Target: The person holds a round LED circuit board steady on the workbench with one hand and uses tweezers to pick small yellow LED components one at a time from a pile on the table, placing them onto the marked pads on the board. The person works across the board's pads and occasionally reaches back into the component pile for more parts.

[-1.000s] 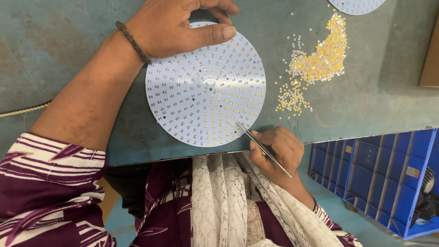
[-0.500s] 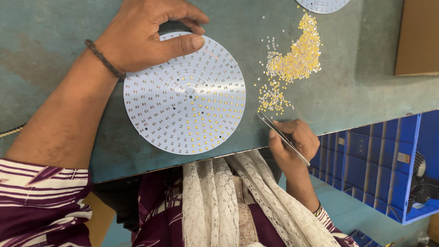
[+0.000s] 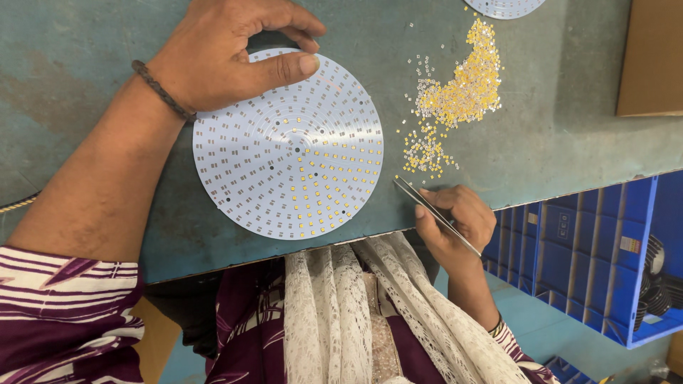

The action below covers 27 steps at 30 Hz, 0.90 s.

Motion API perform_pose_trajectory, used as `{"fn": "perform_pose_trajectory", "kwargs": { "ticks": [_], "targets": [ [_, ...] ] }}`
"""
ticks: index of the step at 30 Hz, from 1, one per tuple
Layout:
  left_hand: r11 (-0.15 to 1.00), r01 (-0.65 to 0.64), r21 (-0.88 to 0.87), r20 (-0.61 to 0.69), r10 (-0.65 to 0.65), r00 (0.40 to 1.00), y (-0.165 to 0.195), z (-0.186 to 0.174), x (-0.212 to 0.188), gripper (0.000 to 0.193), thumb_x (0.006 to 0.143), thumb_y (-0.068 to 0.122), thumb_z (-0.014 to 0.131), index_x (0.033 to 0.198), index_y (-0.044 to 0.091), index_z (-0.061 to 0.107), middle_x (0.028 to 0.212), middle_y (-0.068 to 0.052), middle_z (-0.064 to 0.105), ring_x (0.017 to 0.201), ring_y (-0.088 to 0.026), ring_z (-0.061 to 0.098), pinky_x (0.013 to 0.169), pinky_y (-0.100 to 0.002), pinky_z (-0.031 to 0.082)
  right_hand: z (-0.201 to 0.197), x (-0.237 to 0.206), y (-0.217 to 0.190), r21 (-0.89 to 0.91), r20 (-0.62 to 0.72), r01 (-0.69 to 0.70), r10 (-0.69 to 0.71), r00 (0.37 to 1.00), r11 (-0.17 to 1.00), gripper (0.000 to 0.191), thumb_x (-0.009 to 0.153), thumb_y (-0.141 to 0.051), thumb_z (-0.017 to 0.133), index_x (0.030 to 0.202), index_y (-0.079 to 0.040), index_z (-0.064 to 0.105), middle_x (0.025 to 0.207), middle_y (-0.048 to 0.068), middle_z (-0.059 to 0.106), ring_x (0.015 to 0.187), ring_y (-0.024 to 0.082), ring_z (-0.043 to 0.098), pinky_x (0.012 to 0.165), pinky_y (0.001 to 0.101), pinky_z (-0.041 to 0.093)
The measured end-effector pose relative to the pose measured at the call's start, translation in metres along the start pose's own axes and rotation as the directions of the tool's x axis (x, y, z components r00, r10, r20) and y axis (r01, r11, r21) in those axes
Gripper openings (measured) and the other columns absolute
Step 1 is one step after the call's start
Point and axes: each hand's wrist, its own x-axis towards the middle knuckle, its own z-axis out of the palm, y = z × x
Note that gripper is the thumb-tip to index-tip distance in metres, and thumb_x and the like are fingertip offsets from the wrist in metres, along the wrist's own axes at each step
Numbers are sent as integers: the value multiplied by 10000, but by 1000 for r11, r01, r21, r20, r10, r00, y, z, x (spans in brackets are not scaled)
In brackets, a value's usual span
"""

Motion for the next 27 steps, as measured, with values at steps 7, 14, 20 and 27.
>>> {"fn": "perform_pose_trajectory", "kwargs": {
  "ticks": [7,14,20,27],
  "targets": [
    [1000,15,5,26,-15,1000,-7,3,-5,519,1075,496,706,1230,1,712,1158,-106,764,1109,-222,746,973,-357,562,2,7,-7,83,72,-18,12,997,996,177,860,-20,786,840,27,616,814,141,701,696,212,664,637,294,504],
    [999,3,50,23,-4,1000,-12,4,-4,544,1072,528,699,1286,28,718,1128,-96,770,1101,-232,738,965,-369,548,23,19,-26,98,159,78,-93,983,992,187,863,-79,803,830,15,645,816,130,726,664,212,650,616,309,476],
    [995,-37,90,14,36,999,-16,2,-2,554,1068,549,699,1247,26,725,1106,-87,777,1082,-240,739,958,-370,540,23,26,-29,104,181,76,-94,979,992,186,872,-87,801,832,12,650,824,122,724,693,215,680,619,306,500],
    [978,-90,187,-8,93,996,-3,-1,0,449,985,434,728,1174,28,761,1017,-78,784,973,-250,664,904,-411,483,10,13,-19,100,114,-27,15,993,995,155,850,-60,795,840,22,663,830,128,725,674,184,661,604,280,484]
  ]
}}
